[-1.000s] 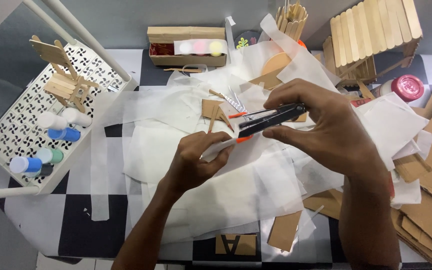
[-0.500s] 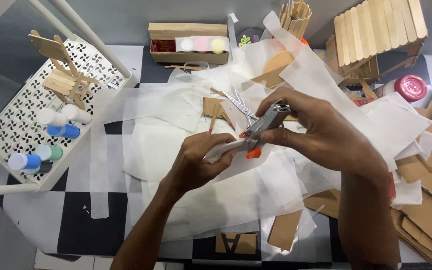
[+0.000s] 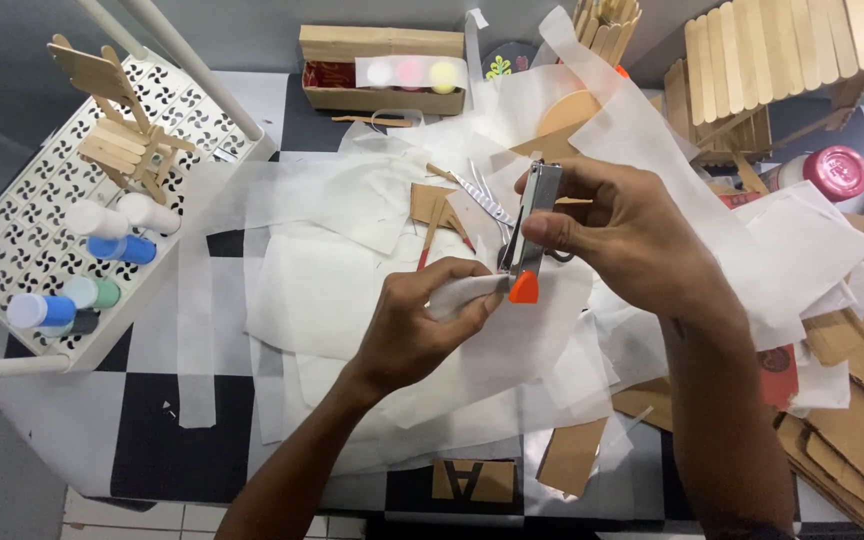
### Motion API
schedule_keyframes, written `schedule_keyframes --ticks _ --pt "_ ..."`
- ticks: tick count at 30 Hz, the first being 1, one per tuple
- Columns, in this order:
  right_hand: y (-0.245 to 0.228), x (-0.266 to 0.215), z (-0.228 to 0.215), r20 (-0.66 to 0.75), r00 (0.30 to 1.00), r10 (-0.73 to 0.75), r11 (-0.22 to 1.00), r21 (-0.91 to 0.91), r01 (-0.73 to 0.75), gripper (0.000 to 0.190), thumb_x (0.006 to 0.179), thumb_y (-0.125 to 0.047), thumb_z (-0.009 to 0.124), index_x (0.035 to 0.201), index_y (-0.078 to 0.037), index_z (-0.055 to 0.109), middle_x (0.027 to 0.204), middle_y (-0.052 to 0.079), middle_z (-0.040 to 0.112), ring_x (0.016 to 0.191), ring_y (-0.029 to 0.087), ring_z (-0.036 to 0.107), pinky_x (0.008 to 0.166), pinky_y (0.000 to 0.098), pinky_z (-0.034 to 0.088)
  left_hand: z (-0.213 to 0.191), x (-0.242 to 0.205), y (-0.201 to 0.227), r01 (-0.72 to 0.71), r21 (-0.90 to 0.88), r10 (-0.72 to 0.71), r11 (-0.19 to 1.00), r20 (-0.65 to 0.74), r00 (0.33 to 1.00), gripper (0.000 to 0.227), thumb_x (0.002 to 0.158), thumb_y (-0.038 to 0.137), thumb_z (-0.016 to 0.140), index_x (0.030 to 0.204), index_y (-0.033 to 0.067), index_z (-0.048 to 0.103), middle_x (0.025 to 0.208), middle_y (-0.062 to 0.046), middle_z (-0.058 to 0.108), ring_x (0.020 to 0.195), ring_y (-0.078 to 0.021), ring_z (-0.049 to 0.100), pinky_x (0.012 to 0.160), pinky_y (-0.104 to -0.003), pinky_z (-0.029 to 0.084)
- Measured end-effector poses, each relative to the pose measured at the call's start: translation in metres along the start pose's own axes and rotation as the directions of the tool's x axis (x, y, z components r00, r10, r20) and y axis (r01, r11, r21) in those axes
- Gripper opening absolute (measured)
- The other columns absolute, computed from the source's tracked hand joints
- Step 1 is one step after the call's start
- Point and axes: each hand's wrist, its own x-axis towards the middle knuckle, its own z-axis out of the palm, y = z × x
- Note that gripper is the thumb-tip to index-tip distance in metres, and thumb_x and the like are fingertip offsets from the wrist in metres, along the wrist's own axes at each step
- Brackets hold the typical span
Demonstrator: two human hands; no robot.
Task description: Wrapping small cardboard rectangles in white tissue paper and securing the folds with a stapler.
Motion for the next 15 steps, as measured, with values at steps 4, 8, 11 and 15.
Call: schedule_keyframes --ticks 4,8,11,15 --pt "0.004 0.002 0.0 -0.035 0.999 0.015 1.0 0.009 -0.015 0.021 0.09 -0.014 0.073 0.105 0.001 0.068 0.088 0.007 0.068 0.078 0.015 0.066 0.066 0.0267 0.057 0.003 -0.001 0.0 0.108 -0.032 -0.108 0.994 -0.005 0.994 0.017 0.09 0.019 0.073 0.1 0.0061 0.069 0.079 -0.002 0.069 0.064 -0.0114 0.058 0.057 -0.025 0.046" --pt "0.003 0.004 0.001 -0.067 0.996 0.064 0.997 -0.043 -0.067 0.02 0.09 -0.016 0.074 0.101 0.0 0.069 0.088 0.006 0.069 0.077 0.015 0.066 0.064 0.027 0.054 0.002 0.001 0.003 0.244 -0.146 -0.239 0.959 0.055 0.97 0.021 0.089 0.024 0.073 0.099 0.0062 0.071 0.082 -0.002 0.069 0.069 -0.0115 0.059 0.059 -0.025 0.046" --pt "0.011 0.007 0.0 -0.073 0.993 0.089 0.996 -0.015 -0.091 0.021 0.089 -0.015 0.075 0.103 0.0 0.069 0.088 0.006 0.069 0.075 0.014 0.063 0.062 0.0264 0.051 0.002 0.002 0.003 0.324 -0.185 -0.313 0.928 0.085 0.946 0.024 0.087 0.027 0.073 0.1 0.0062 0.071 0.082 -0.003 0.068 0.069 -0.0115 0.06 0.058 -0.025 0.047" --pt "0.015 0.011 -0.002 -0.061 0.994 0.094 0.995 -0.028 -0.095 0.017 0.091 -0.015 0.074 0.098 -0.001 0.068 0.083 0.007 0.069 0.073 0.016 0.067 0.063 0.0282 0.052 0.003 0.003 0.009 0.359 -0.17 -0.354 0.918 0.064 0.933 0.022 0.087 0.026 0.073 0.097 0.0066 0.071 0.079 -0.002 0.067 0.065 -0.0108 0.059 0.056 -0.024 0.046"
